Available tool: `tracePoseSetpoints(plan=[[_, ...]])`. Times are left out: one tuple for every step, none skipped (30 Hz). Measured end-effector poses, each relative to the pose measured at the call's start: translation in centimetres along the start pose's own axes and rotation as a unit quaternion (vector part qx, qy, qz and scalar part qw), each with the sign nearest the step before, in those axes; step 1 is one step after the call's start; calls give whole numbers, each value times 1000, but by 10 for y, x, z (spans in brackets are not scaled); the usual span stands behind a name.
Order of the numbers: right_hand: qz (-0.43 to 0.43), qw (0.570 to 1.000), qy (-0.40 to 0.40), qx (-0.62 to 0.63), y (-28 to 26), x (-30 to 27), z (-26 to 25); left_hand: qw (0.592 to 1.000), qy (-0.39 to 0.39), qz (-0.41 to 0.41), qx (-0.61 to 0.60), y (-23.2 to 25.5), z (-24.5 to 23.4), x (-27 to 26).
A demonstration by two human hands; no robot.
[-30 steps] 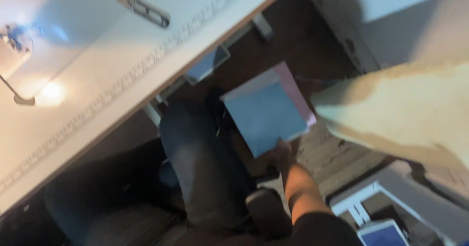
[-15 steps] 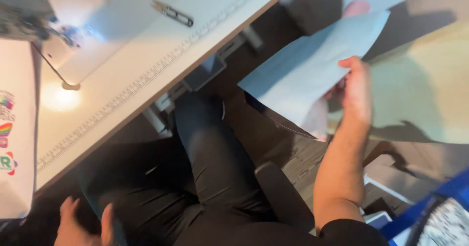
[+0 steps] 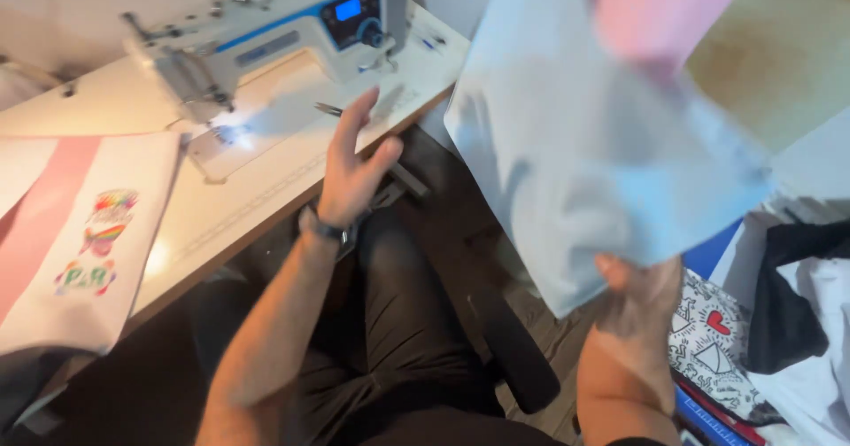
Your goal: Sewing synthetic leather components together to assemble a bag using an industrial sewing machine.
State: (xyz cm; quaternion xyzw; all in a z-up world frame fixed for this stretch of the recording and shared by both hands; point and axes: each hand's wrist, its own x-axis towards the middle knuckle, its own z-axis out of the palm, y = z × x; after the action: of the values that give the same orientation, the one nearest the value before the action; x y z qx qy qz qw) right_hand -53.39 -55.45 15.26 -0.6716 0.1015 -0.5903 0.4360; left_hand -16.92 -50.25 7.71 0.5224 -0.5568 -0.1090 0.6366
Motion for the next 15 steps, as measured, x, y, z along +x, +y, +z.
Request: tracePoseSetpoints(plan=[[26, 999, 4, -44, -15, -7, 8, 1000, -9, 26, -15, 7, -10, 14], [51, 995, 8, -87, -30, -15, 15, 998, -20, 52, -29, 14, -22, 30], [41, 996, -6, -76, -4, -25, -14, 998, -4, 58, -19, 26, -24, 28], [-13, 996, -65, -60, 25, -32, -42, 992, -39, -19, -116, 36, -27, 27], [-62, 989, -123, -47, 53, -40, -72, 968, -77, -98, -217, 45, -26, 24], [-67, 988, -134, -40, 59, -41, -69, 970, -64, -93, -214, 40, -28, 9], [-32, 994, -85, -63, 63, -46, -69, 989, -35, -112, -91, 34, -26, -9], [3, 996, -37, -87, 69, -49, -69, 991, -7, -133, 32, 26, -23, -25], [4, 996, -39, -85, 82, -52, -66, 990, -4, -134, 33, 48, -29, -38], [-4, 992, -4, -127, 96, -54, -63, 992, 40, -116, 0, 69, -35, -49], [-10, 985, 31, -170, 110, -59, -60, 991, 82, -101, -34, 89, -39, -63], [-5, 985, 29, -170, 123, -51, -53, 990, 83, -105, -33, 92, -47, -64], [15, 981, 53, -186, 133, -53, -49, 989, 114, -94, -5, 94, -53, -75], [35, 975, 77, -204, 144, -57, -45, 986, 143, -82, 24, 96, -58, -86], [43, 975, 77, -204, 131, -51, -20, 986, 141, -89, 26, 108, -66, -94]])
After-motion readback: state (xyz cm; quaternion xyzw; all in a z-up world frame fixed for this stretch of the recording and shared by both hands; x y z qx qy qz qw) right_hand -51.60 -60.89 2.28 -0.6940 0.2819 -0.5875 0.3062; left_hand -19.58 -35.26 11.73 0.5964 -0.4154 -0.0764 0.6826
